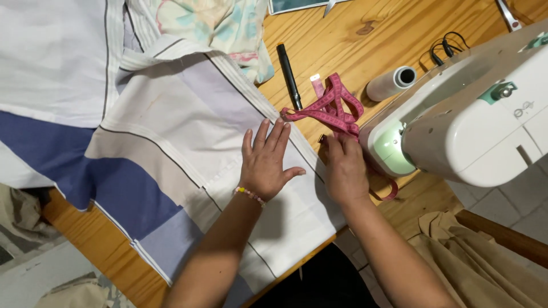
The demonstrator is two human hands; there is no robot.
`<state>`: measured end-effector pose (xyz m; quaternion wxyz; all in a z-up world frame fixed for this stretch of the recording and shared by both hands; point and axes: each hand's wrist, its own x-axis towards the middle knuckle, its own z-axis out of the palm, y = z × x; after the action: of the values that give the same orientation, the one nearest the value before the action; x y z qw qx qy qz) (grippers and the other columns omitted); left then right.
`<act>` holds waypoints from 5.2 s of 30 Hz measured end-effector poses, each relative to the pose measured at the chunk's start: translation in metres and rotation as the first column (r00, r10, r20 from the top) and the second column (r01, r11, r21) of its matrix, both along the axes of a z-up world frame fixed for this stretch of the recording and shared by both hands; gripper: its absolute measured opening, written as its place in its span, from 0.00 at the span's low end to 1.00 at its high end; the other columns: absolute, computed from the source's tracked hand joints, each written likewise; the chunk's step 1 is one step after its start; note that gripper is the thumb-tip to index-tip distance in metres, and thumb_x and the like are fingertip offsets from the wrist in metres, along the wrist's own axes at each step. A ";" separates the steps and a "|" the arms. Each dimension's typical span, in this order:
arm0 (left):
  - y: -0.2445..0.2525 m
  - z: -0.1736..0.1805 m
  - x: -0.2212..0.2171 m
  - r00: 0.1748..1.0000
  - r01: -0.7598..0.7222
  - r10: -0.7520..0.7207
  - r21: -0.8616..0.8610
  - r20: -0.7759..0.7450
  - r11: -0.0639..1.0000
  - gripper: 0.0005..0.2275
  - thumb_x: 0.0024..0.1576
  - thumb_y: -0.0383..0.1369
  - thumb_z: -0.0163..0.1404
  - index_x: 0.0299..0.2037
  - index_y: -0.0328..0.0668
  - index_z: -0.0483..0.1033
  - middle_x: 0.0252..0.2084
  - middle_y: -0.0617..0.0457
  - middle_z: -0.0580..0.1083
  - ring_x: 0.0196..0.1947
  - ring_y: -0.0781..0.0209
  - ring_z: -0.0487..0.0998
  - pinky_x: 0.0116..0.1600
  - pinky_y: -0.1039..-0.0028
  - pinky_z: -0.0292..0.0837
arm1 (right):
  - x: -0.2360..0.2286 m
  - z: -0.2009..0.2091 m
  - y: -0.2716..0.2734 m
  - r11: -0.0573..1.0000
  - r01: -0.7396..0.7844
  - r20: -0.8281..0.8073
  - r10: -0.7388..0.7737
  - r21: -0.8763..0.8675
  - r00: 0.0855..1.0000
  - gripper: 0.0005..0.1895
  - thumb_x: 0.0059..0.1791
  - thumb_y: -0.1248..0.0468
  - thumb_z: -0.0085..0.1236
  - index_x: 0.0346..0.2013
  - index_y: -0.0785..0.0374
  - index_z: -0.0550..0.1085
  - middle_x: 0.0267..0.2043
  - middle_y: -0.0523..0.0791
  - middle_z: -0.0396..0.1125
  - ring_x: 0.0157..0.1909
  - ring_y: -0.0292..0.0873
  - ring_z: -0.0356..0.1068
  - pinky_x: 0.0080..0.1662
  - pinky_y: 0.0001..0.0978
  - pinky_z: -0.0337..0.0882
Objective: The person measures a piece of striped fabric on a wooden table using a pink measuring tape. They repeatedly align the tape along the edges, smooth the fabric, and mark measurements with a black marker.
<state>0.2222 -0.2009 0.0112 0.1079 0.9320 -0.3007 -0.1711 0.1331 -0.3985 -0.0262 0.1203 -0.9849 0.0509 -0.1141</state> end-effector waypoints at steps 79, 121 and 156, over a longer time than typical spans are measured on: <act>0.010 0.037 0.055 0.956 -0.164 0.280 -0.637 0.085 0.753 0.10 0.63 0.27 0.49 0.52 0.43 0.79 0.42 0.50 0.77 0.46 0.48 0.80 0.54 0.63 0.75 | 0.056 0.033 0.040 0.483 0.340 -0.338 -0.095 0.807 0.936 0.06 0.51 0.65 0.61 0.40 0.55 0.83 0.23 0.42 0.74 0.26 0.39 0.77 0.32 0.28 0.73; 0.015 -0.029 0.016 0.789 0.231 -0.059 -0.206 0.611 0.951 0.17 0.63 0.27 0.42 0.62 0.48 0.74 0.64 0.55 0.72 0.56 0.57 0.73 0.58 0.64 0.60 | -0.069 0.058 -0.005 0.979 -0.168 0.087 0.178 -0.112 0.980 0.11 0.52 0.65 0.52 0.43 0.54 0.81 0.39 0.44 0.74 0.31 0.45 0.72 0.36 0.36 0.70; -0.028 -0.018 0.004 0.858 0.081 -0.048 -0.042 0.512 0.996 0.27 0.54 0.49 0.62 0.53 0.33 0.77 0.51 0.43 0.76 0.56 0.47 0.71 0.60 0.53 0.58 | -0.179 0.024 -0.059 0.969 -0.240 0.287 0.246 -0.057 0.926 0.14 0.58 0.62 0.46 0.46 0.58 0.81 0.33 0.45 0.68 0.26 0.44 0.64 0.32 0.35 0.62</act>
<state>0.2266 -0.2287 -0.0064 0.0474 0.9297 -0.3547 0.0873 -0.0457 -0.4580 -0.0025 0.1295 -0.9571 -0.0910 -0.2428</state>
